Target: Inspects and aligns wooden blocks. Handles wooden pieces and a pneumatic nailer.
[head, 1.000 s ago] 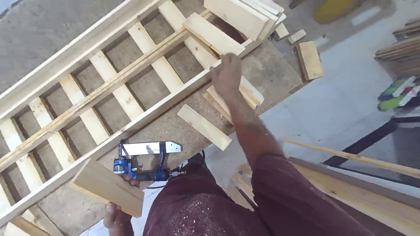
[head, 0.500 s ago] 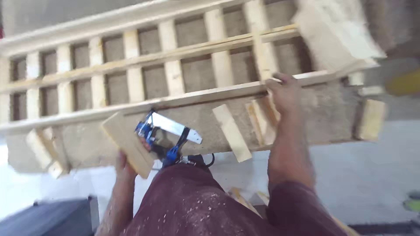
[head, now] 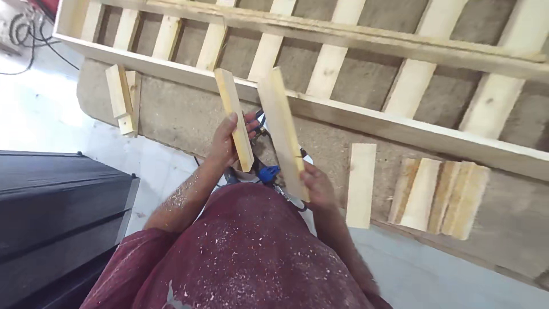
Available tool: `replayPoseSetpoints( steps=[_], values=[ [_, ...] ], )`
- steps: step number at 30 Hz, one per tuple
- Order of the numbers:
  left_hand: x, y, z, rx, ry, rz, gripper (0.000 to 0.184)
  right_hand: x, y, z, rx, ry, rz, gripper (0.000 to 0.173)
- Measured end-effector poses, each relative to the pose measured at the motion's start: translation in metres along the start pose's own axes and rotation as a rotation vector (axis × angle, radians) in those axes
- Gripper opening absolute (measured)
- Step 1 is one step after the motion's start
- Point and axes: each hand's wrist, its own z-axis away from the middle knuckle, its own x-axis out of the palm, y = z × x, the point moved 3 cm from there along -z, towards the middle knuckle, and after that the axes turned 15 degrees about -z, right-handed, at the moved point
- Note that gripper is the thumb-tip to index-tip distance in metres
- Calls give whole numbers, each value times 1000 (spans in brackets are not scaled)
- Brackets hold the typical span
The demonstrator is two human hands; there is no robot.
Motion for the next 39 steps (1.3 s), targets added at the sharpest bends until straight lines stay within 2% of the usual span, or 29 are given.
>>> replayPoseSetpoints(
  steps=[2,5,8,14,16,18,20,22,24,27,30,39],
  values=[
    [2,-5,-1,72,-34,-21,72,18,11,-7,-58,-26,130,66],
    [6,-1,0,199,-102,1,92,38,28,-18,-204,-146,192,68],
    [6,15,9,293,-154,27,91,48,35,-26,-261,-189,181,66],
    [0,36,32,390,-199,-86,86,59,39,-36,-301,-285,254,62],
    [-4,38,38,444,-194,-155,86,65,36,-38,-287,-296,332,67],
    [-10,41,45,502,-168,-254,89,76,22,-42,-278,-320,483,82],
    [-15,45,53,539,-147,-365,89,95,-4,-47,-367,-359,573,94],
    [-19,49,63,566,-145,-483,85,125,-35,-46,-463,-420,633,104],
    [-23,49,67,600,-159,-596,89,156,-58,-41,-439,-467,726,111],
    [-30,43,78,627,-179,-706,98,186,-64,-32,-390,-517,738,97],
    [-35,41,90,647,-187,-677,97,193,-56,-27,-396,-536,700,90],
    [-39,32,103,694,-162,-688,94,195,-50,-14,-392,-549,691,88]
  ],
)
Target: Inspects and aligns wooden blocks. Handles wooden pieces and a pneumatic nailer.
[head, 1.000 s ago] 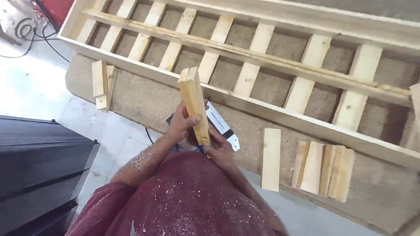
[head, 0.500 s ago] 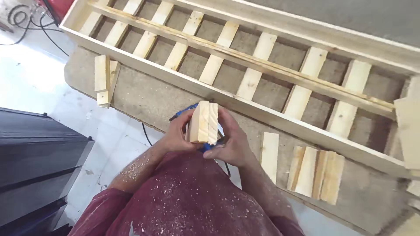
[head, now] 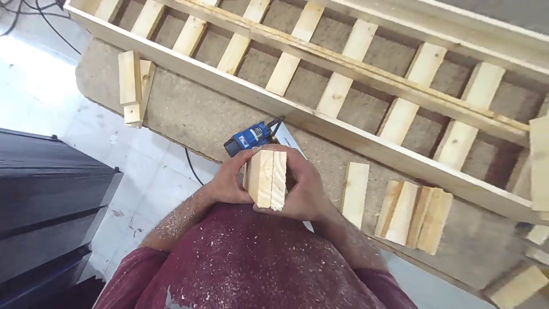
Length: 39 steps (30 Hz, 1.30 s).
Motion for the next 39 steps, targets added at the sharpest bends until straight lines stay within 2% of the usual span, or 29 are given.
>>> replayPoseSetpoints(
  steps=[10,16,17,20,21,22,23,24,26,28,30,34,39],
  values=[
    [1,7,4,14,30,-186,88,-2,10,2,-13,-49,-34,88],
    [0,8,5,-12,28,-192,90,-1,10,3,-1,-72,-56,87],
    [-2,8,4,-18,39,-211,88,0,10,3,-3,-79,-63,91],
    [-12,6,-1,25,76,-316,82,-4,4,6,63,-113,-87,130],
    [-18,8,-3,56,93,-407,81,-6,2,9,76,-110,-138,137],
    [-24,9,-5,89,120,-532,80,-9,1,12,85,-98,-187,135],
    [-30,11,-6,119,141,-660,77,-11,-1,14,119,-62,-209,126],
    [-35,12,-6,150,150,-774,74,-9,-1,16,185,6,-209,110],
    [-41,11,-6,199,161,-950,69,-1,5,14,313,127,-76,65],
    [-42,8,-5,214,168,-1051,69,6,18,11,292,211,10,39],
    [-42,7,-6,197,174,-1105,68,6,30,7,205,235,-30,31],
    [-51,6,0,151,69,-1146,67,-6,48,8,182,244,-207,34],
    [-108,7,33,96,-18,-1159,72,-38,58,18,167,230,-512,30]
  ],
)
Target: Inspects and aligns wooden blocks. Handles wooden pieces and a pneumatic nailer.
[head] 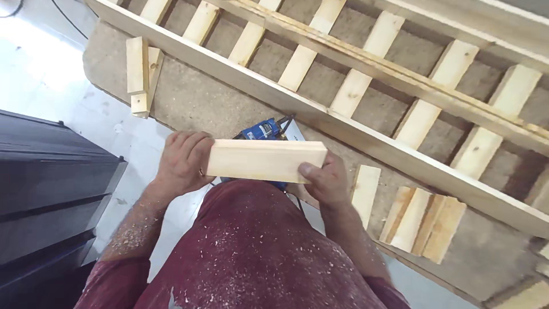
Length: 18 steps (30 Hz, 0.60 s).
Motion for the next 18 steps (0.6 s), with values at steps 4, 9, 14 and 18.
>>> replayPoseSetpoints(
  steps=[4,9,14,18],
  values=[
    [-15,-8,16,18,21,12,72,-2,0,3,-13,-43,-73,25],
    [-18,-10,23,21,39,2,71,3,6,3,1,-64,-133,28],
    [-18,-15,26,16,-7,-7,69,9,10,1,-12,-73,-114,29],
    [-30,-6,8,-14,-219,52,101,16,9,2,-24,-70,118,30]
  ],
)
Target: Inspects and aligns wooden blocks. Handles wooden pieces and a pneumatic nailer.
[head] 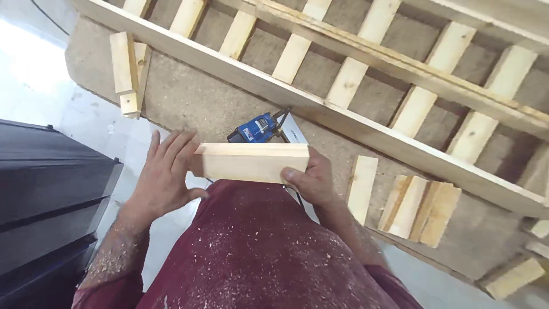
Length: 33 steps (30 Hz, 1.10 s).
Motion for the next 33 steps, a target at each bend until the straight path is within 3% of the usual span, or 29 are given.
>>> replayPoseSetpoints(
  steps=[1,3,5,8,10,11,12,13,16,19,22,33],
  values=[
    [-5,9,-7,-7,17,12,106,3,1,-1,-4,-18,34,29],
    [-5,25,-23,-30,22,21,98,11,5,-3,6,-64,51,27],
    [15,31,-37,-71,-70,-38,87,18,7,-3,30,-94,75,26],
    [45,29,-46,-97,-263,-7,87,15,13,-6,131,-110,117,32],
    [53,27,-45,-114,-390,19,88,6,16,-5,247,-169,198,60],
    [56,25,-44,-124,-464,46,89,2,13,-5,270,-217,307,86],
    [58,22,-43,-131,-517,73,90,-1,8,-6,243,-277,458,107],
    [59,19,-42,-127,-546,91,90,-2,3,-8,189,-325,607,116],
    [64,15,-41,-94,-555,171,87,-1,-8,-16,5,-447,850,92],
    [67,17,-41,-72,-590,252,83,0,-8,-22,-83,-522,903,80],
    [69,20,-36,-33,-616,300,82,1,-1,-20,-168,-545,934,79],
    [79,19,-25,-33,-653,375,82,3,13,-17,-185,-543,873,76]
  ],
)
